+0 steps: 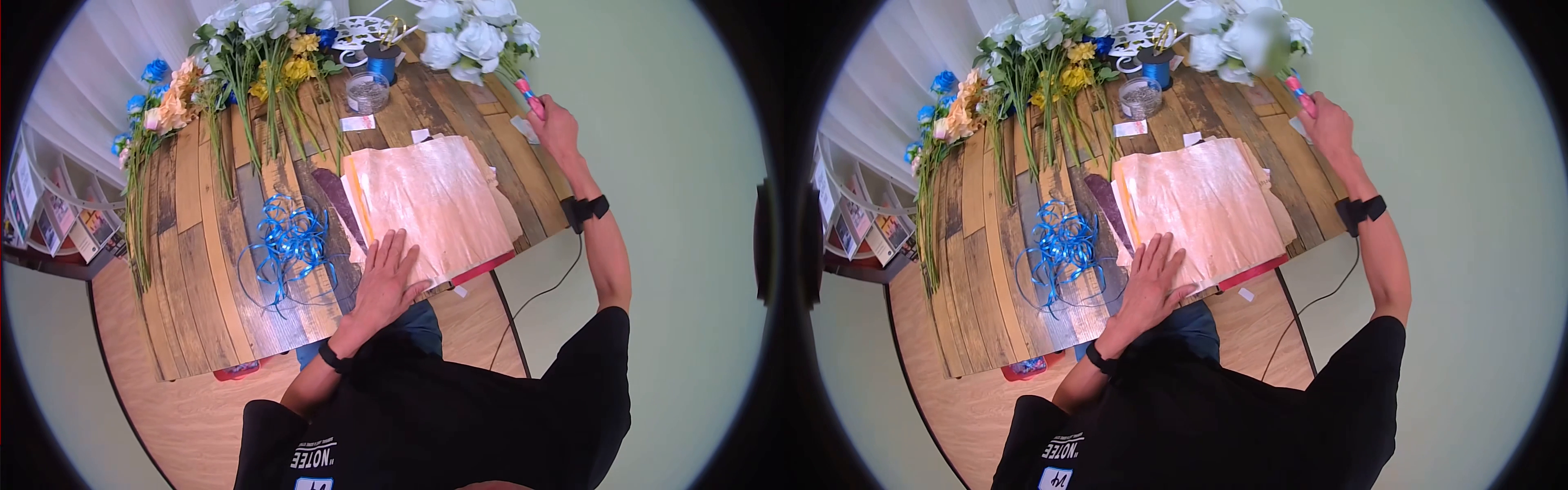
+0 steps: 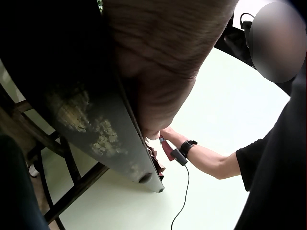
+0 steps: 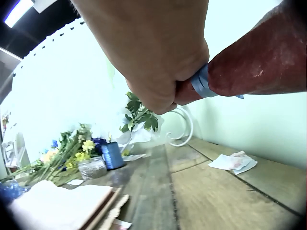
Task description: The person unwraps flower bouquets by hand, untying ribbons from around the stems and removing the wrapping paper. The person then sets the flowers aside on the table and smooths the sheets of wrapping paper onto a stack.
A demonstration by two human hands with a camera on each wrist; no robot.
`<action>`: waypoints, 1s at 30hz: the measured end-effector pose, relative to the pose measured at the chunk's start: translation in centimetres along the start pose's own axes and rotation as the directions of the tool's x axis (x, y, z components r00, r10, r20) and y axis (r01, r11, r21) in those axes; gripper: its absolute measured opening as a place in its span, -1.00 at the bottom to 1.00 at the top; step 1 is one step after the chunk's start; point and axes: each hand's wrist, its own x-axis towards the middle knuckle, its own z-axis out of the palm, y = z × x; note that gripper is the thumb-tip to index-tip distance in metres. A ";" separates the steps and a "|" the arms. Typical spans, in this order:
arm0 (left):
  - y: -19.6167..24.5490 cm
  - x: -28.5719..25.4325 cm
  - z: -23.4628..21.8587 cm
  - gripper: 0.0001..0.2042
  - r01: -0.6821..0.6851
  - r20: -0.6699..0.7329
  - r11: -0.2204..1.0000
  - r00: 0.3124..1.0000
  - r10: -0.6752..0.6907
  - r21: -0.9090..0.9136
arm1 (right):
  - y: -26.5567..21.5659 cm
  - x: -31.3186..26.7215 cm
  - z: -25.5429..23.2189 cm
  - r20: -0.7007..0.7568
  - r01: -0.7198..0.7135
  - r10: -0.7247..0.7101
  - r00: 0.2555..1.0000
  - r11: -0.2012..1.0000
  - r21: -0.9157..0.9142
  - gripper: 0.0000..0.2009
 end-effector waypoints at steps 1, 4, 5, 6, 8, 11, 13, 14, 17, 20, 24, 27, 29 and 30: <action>-0.2 -0.2 0.0 -0.36 -0.001 -0.034 0.999 0.999 0.000 -0.037 | -1.1 -1.1 -0.9 -0.009 -0.009 0.009 1.000 1.000 -0.014 -0.72; -0.2 -0.7 -1.0 -0.41 -0.022 -0.125 0.988 0.992 0.003 -0.153 | -5.7 -4.8 -3.3 -0.123 0.025 0.005 0.992 0.969 0.244 -0.73; 0.0 -0.9 -1.6 -0.44 -0.022 -0.180 0.973 0.984 -0.019 -0.228 | -7.7 -6.3 -4.0 -0.151 0.043 0.003 0.989 0.951 0.305 -0.75; 0.6 -1.2 -2.6 -0.48 -0.039 -0.233 0.966 0.972 -0.022 -0.254 | -10.0 -8.0 -4.8 -0.124 0.028 0.022 0.992 0.922 0.387 -0.76; 1.9 -1.6 -4.4 -0.49 -0.056 -0.286 0.933 0.957 -0.052 -0.356 | -14.8 -11.3 -5.5 -0.134 0.036 0.035 0.990 0.868 0.495 -0.77; 3.4 -2.0 -6.8 -0.52 -0.072 -0.389 0.891 0.913 -0.122 -0.448 | -22.5 -16.2 -5.2 -0.190 0.100 0.009 0.982 0.825 0.556 -0.76; 3.8 -2.5 -7.9 -0.53 -0.044 -0.426 0.815 0.868 -0.255 -0.578 | -27.6 -18.8 -4.8 -0.253 0.198 -0.049 0.966 0.769 0.607 -0.78; 3.3 -2.7 -7.9 -0.52 -0.067 -0.460 0.802 0.846 -0.270 -0.594 | -29.6 -19.6 -4.7 -0.241 0.208 -0.068 0.968 0.755 0.622 -0.78; 1.9 -4.5 -8.1 -0.53 -0.016 -0.389 0.587 0.764 -0.514 -0.809 | -34.5 -21.6 -4.4 -0.252 0.308 -0.185 0.950 0.687 0.658 -0.78; 0.3 -6.4 -9.5 -0.64 0.044 -0.343 0.519 0.702 -0.624 -0.854 | -37.9 -22.5 -3.9 -0.248 0.354 -0.253 0.935 0.659 0.663 -0.77; -1.6 -8.3 -9.6 -0.76 0.058 -0.389 0.526 0.606 -0.694 -0.848 | -40.4 -23.2 -3.1 -0.250 0.381 -0.292 0.923 0.603 0.701 -0.71; -2.9 -10.1 -10.0 -0.78 0.044 -0.347 0.467 0.608 -0.714 -0.883 | -41.1 -23.7 -3.1 -0.203 0.382 -0.358 0.911 0.553 0.740 -0.63; -3.1 -10.6 -10.8 -0.77 0.023 -0.363 0.466 0.592 -0.719 -0.885 | -40.9 -23.5 -4.5 -0.086 0.319 -0.466 0.881 0.447 0.836 -0.53; -3.4 -11.0 -11.2 -0.77 -0.025 -0.329 0.397 0.611 -0.720 -0.917 | -40.3 -23.3 -5.5 0.105 0.143 -0.515 0.851 0.419 0.897 -0.50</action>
